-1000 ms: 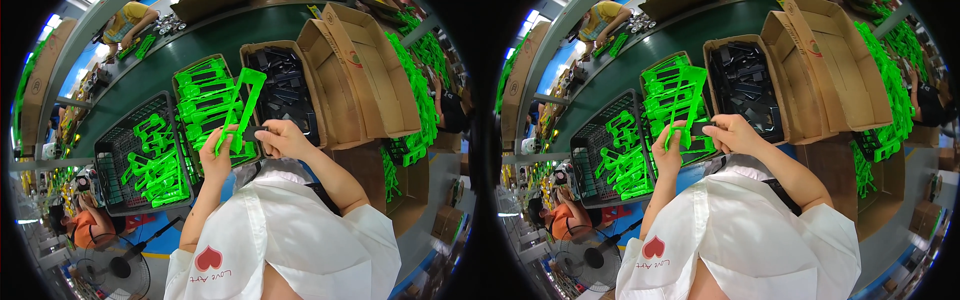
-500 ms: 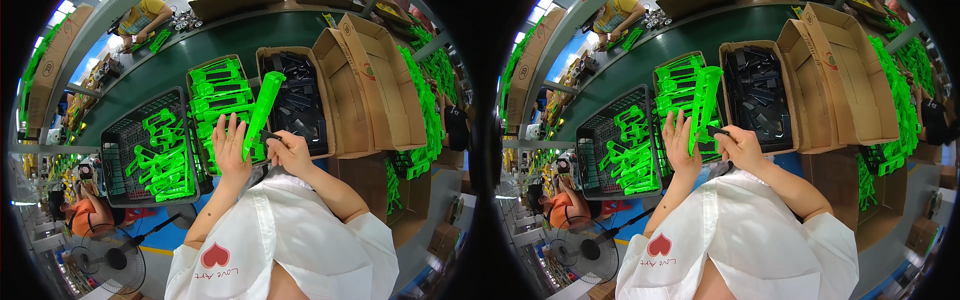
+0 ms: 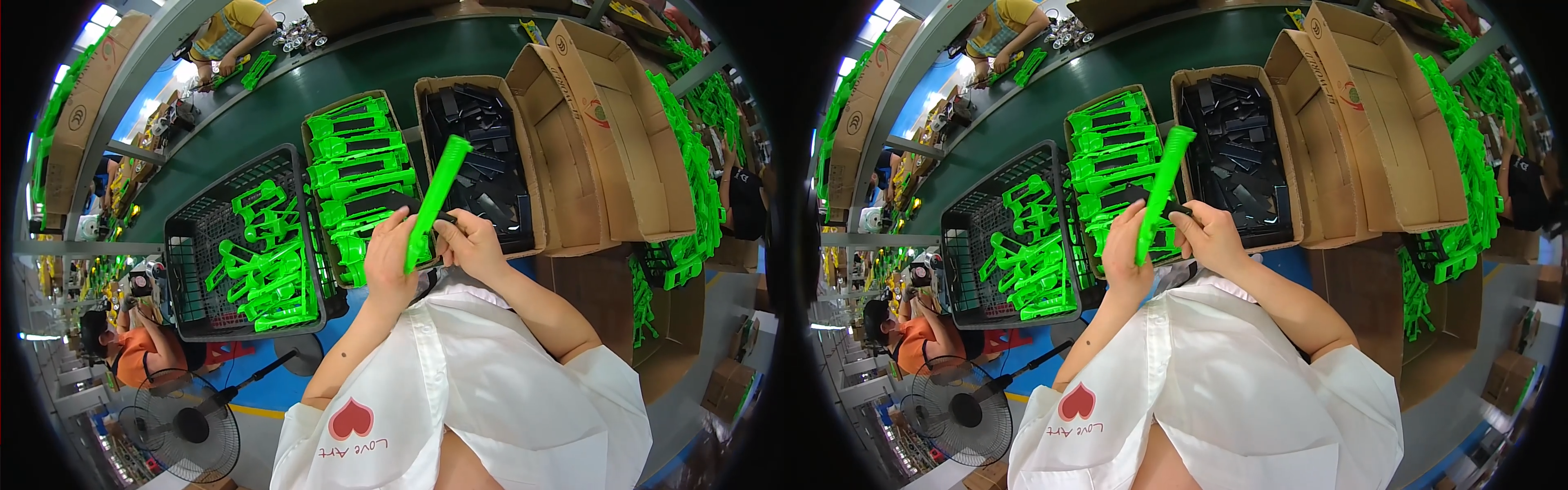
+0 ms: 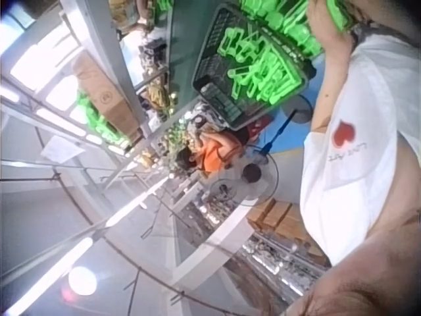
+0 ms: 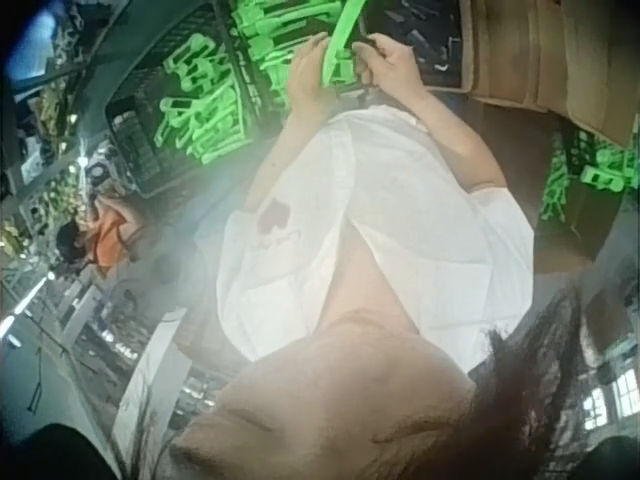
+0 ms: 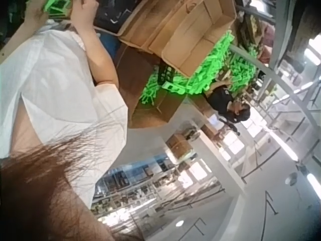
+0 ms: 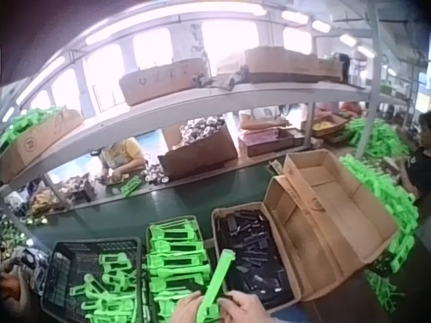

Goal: Manually insert black plastic panels into green plastic frames on an industrial assembly line.

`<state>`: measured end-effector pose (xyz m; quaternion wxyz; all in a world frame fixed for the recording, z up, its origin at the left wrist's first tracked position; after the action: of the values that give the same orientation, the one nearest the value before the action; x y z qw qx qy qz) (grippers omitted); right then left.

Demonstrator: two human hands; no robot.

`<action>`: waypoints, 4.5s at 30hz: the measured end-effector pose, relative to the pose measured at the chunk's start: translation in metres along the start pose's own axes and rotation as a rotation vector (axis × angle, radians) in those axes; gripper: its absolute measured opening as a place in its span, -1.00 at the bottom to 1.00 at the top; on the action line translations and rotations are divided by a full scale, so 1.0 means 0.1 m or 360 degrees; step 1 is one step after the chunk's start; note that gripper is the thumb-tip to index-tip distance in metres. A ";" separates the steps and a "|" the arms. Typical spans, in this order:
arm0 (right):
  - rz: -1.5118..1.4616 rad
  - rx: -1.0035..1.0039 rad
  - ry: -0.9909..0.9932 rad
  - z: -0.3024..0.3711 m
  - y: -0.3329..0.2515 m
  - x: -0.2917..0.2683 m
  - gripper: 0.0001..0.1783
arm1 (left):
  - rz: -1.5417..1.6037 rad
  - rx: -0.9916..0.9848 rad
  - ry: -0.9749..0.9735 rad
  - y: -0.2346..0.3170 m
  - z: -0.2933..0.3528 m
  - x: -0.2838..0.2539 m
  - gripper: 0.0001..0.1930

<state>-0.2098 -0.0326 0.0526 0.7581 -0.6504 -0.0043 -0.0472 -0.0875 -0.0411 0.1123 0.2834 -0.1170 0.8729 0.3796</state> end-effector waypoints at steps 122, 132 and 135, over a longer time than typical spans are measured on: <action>0.0193 0.0323 -0.0248 -0.17 0.37 0.11 -0.37 | -0.0123 -0.0791 -0.1003 -0.67 0.02 0.37 -0.86; 0.0804 0.0482 -0.0245 0.00 0.71 -0.38 -0.58 | -0.0931 0.0216 -0.0778 -2.07 -1.36 0.33 -0.76; 0.1231 0.0400 0.0155 0.14 0.68 -0.80 -0.69 | -0.1158 -0.0242 -0.1143 -2.72 -1.21 0.52 -0.34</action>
<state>-0.2833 -0.0030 -0.0174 0.7928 -0.5035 0.2707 0.2116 -0.0645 -0.3151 -0.0131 0.6695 -0.2956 0.5933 0.3351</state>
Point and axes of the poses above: each hand's wrist, its own z-axis away from the middle knuckle, its own x-axis out of the palm, y = z × x, the point moved 7 cm from there along -z, towards the middle knuckle, and after that the axes turned 1 degree about x, right-handed, at the moved point
